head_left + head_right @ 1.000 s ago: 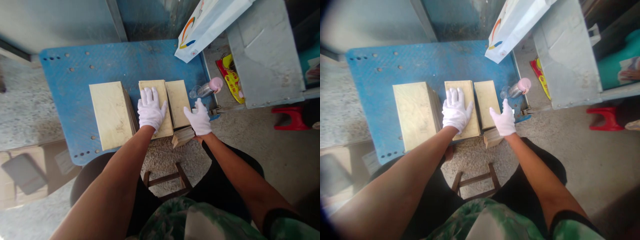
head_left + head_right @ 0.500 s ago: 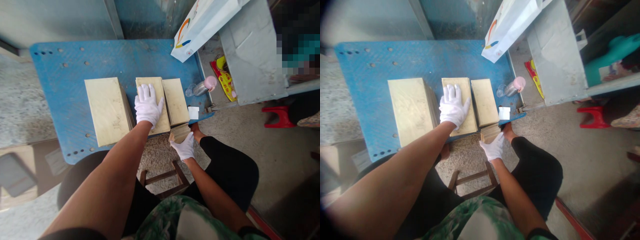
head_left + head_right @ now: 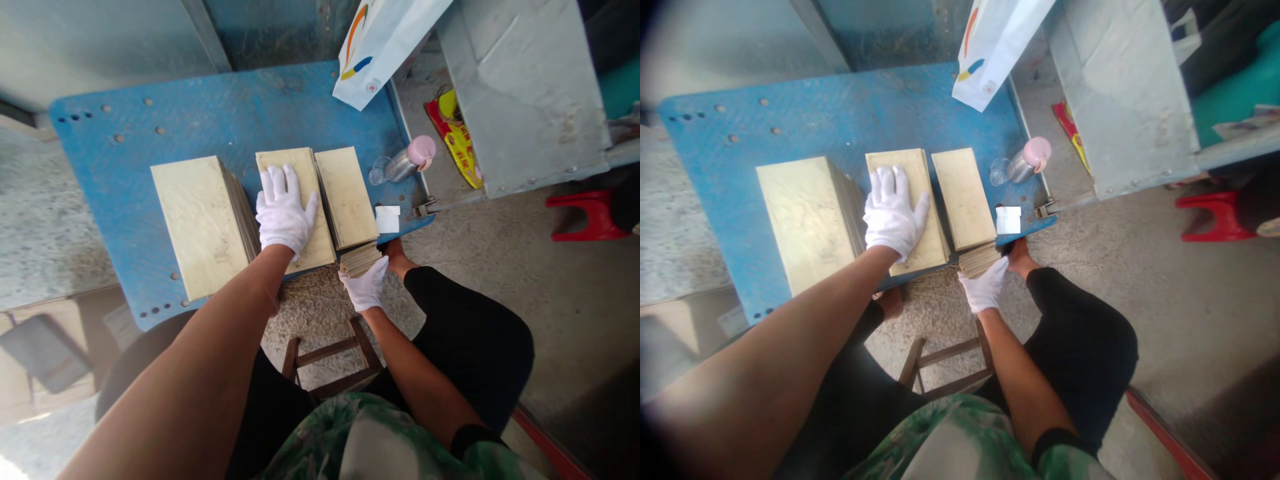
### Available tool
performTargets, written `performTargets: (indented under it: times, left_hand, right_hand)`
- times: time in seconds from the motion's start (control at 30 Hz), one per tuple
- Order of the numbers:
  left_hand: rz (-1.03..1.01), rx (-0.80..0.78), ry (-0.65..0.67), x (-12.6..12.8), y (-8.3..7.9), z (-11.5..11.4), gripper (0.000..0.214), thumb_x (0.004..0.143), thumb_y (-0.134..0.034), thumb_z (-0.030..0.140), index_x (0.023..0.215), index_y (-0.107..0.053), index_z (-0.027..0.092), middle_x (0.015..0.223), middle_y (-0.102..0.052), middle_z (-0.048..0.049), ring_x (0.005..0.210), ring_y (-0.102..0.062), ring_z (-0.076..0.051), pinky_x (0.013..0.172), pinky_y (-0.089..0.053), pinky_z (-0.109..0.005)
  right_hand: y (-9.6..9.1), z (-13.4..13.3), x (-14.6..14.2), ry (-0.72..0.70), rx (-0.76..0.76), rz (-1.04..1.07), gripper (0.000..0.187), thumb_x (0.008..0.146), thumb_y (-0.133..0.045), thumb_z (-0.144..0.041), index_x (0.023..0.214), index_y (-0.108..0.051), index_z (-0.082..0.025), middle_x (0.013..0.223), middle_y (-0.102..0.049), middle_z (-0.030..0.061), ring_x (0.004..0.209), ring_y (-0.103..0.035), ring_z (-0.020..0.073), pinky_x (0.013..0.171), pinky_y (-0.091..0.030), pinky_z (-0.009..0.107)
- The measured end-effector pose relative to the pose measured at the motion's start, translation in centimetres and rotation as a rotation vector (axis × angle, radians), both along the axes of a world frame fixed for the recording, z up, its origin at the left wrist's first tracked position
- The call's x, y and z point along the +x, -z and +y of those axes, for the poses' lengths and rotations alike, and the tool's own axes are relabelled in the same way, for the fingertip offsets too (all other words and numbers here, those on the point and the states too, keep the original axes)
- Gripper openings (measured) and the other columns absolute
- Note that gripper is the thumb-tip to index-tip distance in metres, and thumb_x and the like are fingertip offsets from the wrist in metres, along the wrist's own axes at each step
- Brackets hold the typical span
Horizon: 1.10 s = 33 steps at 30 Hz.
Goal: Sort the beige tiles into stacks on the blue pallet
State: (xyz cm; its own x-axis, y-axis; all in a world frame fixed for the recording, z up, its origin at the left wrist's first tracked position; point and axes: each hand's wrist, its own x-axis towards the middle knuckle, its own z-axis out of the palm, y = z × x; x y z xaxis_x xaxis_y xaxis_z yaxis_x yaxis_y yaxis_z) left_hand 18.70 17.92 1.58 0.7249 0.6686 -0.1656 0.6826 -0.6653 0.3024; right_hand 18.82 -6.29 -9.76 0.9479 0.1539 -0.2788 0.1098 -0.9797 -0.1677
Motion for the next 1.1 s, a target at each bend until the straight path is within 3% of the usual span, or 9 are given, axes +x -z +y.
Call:
performTargets:
  times: [0.43,0.6,0.73,0.9,1.1]
  left_hand:
    - [0.042,0.013,0.002,0.2,-0.1,0.0,0.074,0.095,-0.026,0.051,0.155,-0.014,0.009,0.161,-0.017,-0.0189,0.148,-0.011,-0.036,0.115,-0.027,-0.053]
    - [0.035,0.023,-0.002,0.2,0.0,0.0,0.074,0.095,-0.025,0.051,0.155,-0.014,0.009,0.161,-0.018,-0.0190,0.148,-0.012,-0.036,0.114,-0.028,-0.053]
    - [0.023,0.029,-0.007,0.0,-0.1,0.0,0.074,0.095,-0.025,0.052,0.155,-0.016,0.010,0.160,-0.019,-0.0188,0.148,-0.014,-0.035,0.114,-0.029,-0.052]
    - [0.002,0.014,-0.006,-0.1,-0.1,0.1,0.074,0.095,-0.025,0.052,0.154,-0.016,0.009,0.160,-0.019,-0.0192,0.148,-0.013,-0.035,0.114,-0.028,-0.052]
    - [-0.019,-0.001,-0.016,-0.3,-0.2,0.2,0.074,0.095,-0.024,0.052,0.154,-0.017,0.008,0.160,-0.018,-0.0207,0.148,-0.013,-0.036,0.114,-0.026,-0.052]
  right_hand:
    - [-0.7,-0.4,0.7,-0.002,0.030,0.000,0.131,0.061,-0.074,-0.060,0.149,0.000,0.002,0.142,-0.033,0.0272,0.133,-0.035,0.0336,0.111,-0.032,0.038]
    - [-2.3,-0.6,1.2,-0.036,0.043,-0.001,0.127,0.059,-0.077,-0.059,0.150,-0.008,-0.003,0.141,-0.035,0.0255,0.134,-0.033,0.0344,0.111,-0.032,0.042]
    - [-5.5,-0.5,1.9,-0.054,0.008,-0.068,0.124,0.059,-0.076,-0.061,0.150,-0.013,-0.005,0.141,-0.037,0.0247,0.135,-0.034,0.0350,0.110,-0.034,0.043]
    - [-12.0,0.6,4.4,-0.073,0.040,-0.130,0.122,0.059,-0.075,-0.065,0.150,-0.018,-0.009,0.131,-0.046,0.0214,0.123,-0.047,0.0350,0.102,-0.044,0.043]
    - [-19.7,5.9,9.0,-0.109,-0.053,-0.118,0.121,0.054,-0.073,-0.074,0.148,-0.027,-0.016,0.126,-0.050,0.0218,0.108,-0.058,0.0382,0.088,-0.050,0.051]
